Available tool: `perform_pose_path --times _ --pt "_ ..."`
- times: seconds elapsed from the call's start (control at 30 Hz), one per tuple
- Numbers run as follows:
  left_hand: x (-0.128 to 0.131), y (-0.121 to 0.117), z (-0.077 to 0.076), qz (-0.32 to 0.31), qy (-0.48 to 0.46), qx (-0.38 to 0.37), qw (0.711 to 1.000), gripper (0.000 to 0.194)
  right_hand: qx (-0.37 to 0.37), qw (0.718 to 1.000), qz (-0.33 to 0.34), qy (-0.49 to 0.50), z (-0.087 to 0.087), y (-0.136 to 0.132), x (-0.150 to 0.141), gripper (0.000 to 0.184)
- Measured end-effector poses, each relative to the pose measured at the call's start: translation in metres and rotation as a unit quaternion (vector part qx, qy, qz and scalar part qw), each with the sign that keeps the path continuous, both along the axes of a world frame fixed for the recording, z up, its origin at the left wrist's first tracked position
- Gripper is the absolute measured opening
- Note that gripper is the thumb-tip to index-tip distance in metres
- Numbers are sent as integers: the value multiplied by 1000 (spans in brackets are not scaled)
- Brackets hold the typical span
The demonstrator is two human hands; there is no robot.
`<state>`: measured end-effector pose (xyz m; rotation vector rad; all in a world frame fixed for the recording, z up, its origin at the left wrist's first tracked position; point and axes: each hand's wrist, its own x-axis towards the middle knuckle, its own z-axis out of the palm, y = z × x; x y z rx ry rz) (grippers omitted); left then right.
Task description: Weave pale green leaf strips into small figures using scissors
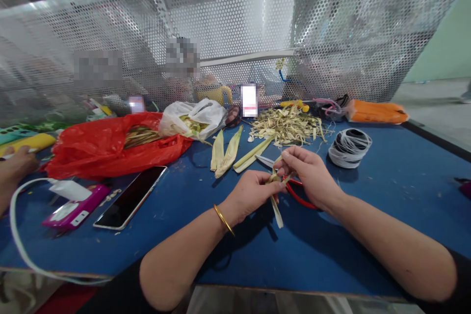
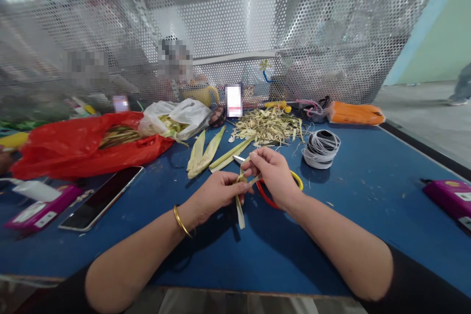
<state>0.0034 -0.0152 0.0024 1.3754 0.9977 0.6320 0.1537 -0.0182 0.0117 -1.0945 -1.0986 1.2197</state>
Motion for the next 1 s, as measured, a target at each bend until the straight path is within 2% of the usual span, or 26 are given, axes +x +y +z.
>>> perform_pose_path --times 0.17,0.33,0.57,0.63,0.7,0.73,0.77,0.83,0.9,0.97,1.0 --pt "-1 3 4 50 -30 -12 998 22 -14 999 -32 -18 -4 4 2 35" --pt "-1 4 6 64 -35 1 997 20 -27 997 57 -45 -8 3 1 39" --pt "0 4 5 45 -28 -17 998 14 -34 998 -58 -18 -15 8 2 38" --pt "-1 4 5 48 -35 -32 998 14 -25 996 -63 -58 -16 9 5 35" --pt "-3 5 5 60 -51 -57 995 14 46 980 -89 -170 -13 8 9 28" --pt "-4 6 4 71 -64 -69 993 15 109 957 -112 -243 -10 7 10 23" --pt "-4 6 4 84 -79 -81 990 18 185 921 -133 -316 -6 4 12 17" --pt "-6 8 3 111 -114 -101 982 22 341 825 -121 -435 1 -3 12 14" --pt "-5 9 1 133 -146 -113 974 25 458 717 -18 -525 5 -10 8 15" --pt "-4 9 -2 143 -166 -126 968 30 506 619 89 -594 6 -14 2 17" --pt "-3 9 -4 144 -171 -131 966 32 509 583 122 -621 5 -16 -1 16"
